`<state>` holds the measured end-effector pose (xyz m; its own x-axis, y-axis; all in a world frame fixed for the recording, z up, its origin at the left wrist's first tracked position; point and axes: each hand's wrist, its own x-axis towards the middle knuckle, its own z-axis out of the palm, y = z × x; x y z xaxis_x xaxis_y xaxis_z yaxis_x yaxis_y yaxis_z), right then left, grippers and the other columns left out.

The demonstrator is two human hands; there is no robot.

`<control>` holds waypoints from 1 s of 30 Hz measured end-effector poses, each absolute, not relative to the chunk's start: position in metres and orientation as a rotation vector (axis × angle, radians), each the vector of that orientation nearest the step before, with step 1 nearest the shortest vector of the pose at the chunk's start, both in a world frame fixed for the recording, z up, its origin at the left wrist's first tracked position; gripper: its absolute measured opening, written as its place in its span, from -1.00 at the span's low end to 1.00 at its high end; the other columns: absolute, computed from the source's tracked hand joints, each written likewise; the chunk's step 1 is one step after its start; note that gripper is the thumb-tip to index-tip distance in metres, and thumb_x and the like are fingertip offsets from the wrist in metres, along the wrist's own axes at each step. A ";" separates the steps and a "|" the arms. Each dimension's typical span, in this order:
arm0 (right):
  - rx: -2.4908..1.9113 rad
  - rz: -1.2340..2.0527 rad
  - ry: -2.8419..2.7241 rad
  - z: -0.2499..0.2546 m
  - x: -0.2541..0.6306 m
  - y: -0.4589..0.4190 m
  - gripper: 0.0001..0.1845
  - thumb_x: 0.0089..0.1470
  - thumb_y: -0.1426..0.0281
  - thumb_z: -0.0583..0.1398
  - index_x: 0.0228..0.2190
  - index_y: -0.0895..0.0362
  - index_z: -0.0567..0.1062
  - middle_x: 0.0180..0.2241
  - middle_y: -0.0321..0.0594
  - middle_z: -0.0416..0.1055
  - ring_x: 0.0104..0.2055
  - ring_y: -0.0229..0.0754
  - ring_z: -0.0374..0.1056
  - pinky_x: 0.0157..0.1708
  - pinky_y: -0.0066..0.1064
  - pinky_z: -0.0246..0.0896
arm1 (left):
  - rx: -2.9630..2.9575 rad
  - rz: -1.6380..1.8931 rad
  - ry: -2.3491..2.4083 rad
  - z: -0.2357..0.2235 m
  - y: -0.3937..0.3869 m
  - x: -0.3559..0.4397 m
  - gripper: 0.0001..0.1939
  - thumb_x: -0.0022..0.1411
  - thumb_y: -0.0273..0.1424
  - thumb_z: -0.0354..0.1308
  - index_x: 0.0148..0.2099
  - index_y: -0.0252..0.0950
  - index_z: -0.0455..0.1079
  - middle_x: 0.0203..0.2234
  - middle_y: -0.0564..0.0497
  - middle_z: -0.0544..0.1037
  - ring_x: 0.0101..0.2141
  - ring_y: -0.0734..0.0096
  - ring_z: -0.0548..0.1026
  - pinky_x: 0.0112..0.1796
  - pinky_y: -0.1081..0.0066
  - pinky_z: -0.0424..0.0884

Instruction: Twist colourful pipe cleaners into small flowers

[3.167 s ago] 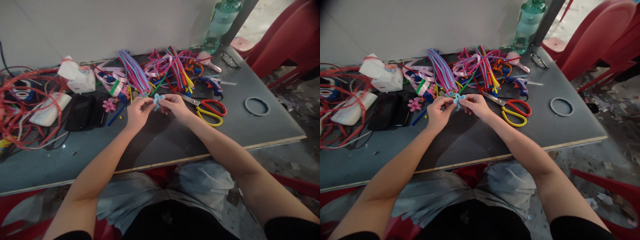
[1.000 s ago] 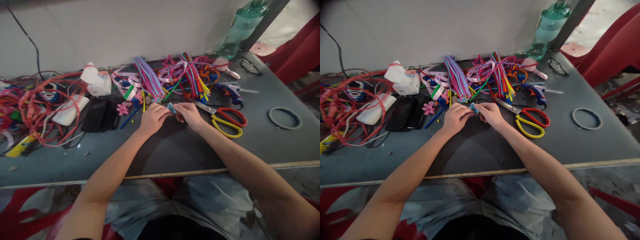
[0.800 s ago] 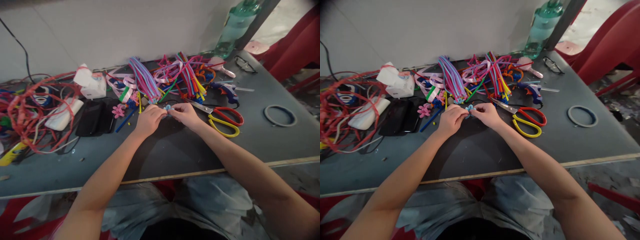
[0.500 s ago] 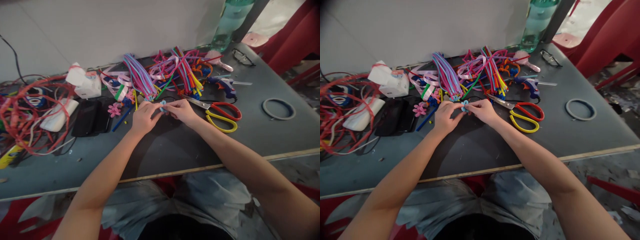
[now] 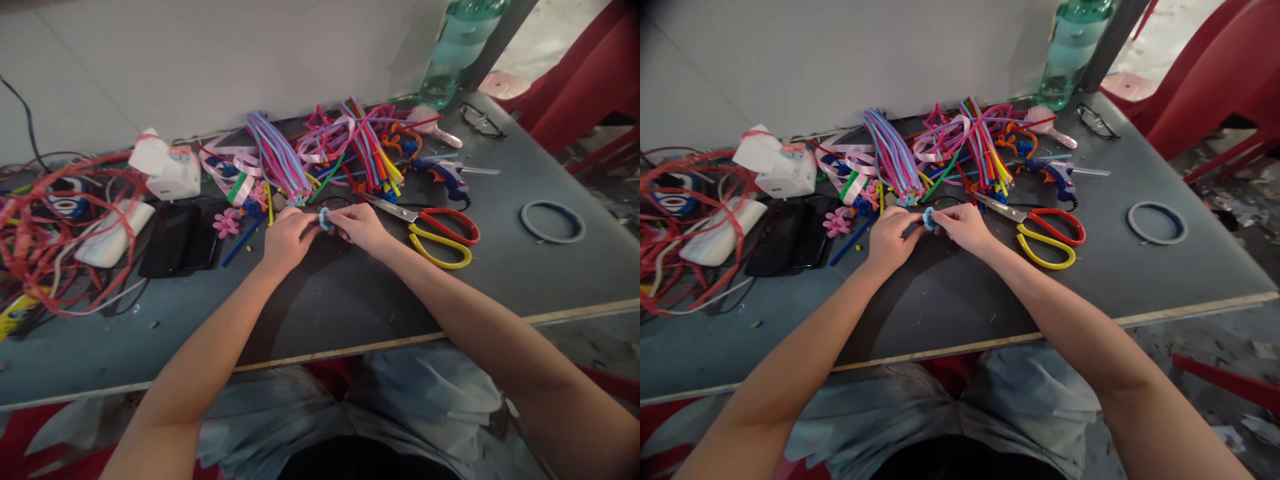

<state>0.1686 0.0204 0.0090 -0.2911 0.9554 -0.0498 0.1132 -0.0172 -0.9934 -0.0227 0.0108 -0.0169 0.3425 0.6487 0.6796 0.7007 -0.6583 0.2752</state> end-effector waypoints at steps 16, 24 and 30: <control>-1.014 1.383 -1.411 0.007 0.169 0.021 -0.56 -0.02 0.03 0.35 -0.45 0.20 0.57 -0.64 -0.37 0.35 -0.67 -0.43 0.10 -0.65 -0.49 -0.02 | -2.673 -1.422 -1.417 -0.011 0.014 -0.023 -0.91 0.35 -0.43 0.18 -0.20 -0.26 0.52 -0.36 0.00 0.58 -0.30 0.36 0.54 -0.33 0.40 0.45; -0.932 1.186 -1.630 0.013 0.173 0.019 -0.59 0.00 0.11 0.34 -0.24 0.17 0.62 -0.30 -0.17 0.60 -0.36 -0.28 0.39 -0.35 -0.42 0.27 | -2.696 -1.369 -1.275 -0.011 0.017 -0.024 -0.84 0.44 -0.40 0.04 -0.15 -0.20 0.46 -0.29 -0.02 0.62 -0.19 0.29 0.54 -0.14 0.26 0.49; -1.070 0.812 -1.944 0.018 0.177 0.016 -0.85 0.02 0.35 0.25 -0.35 0.15 0.58 -0.37 -0.22 0.53 -0.40 -0.29 0.28 -0.36 -0.40 0.12 | -2.709 -1.311 -1.333 -0.009 0.018 -0.023 -0.78 0.47 -0.34 0.01 -0.20 -0.22 0.46 -0.35 0.00 0.58 -0.22 0.29 0.52 -0.15 0.28 0.47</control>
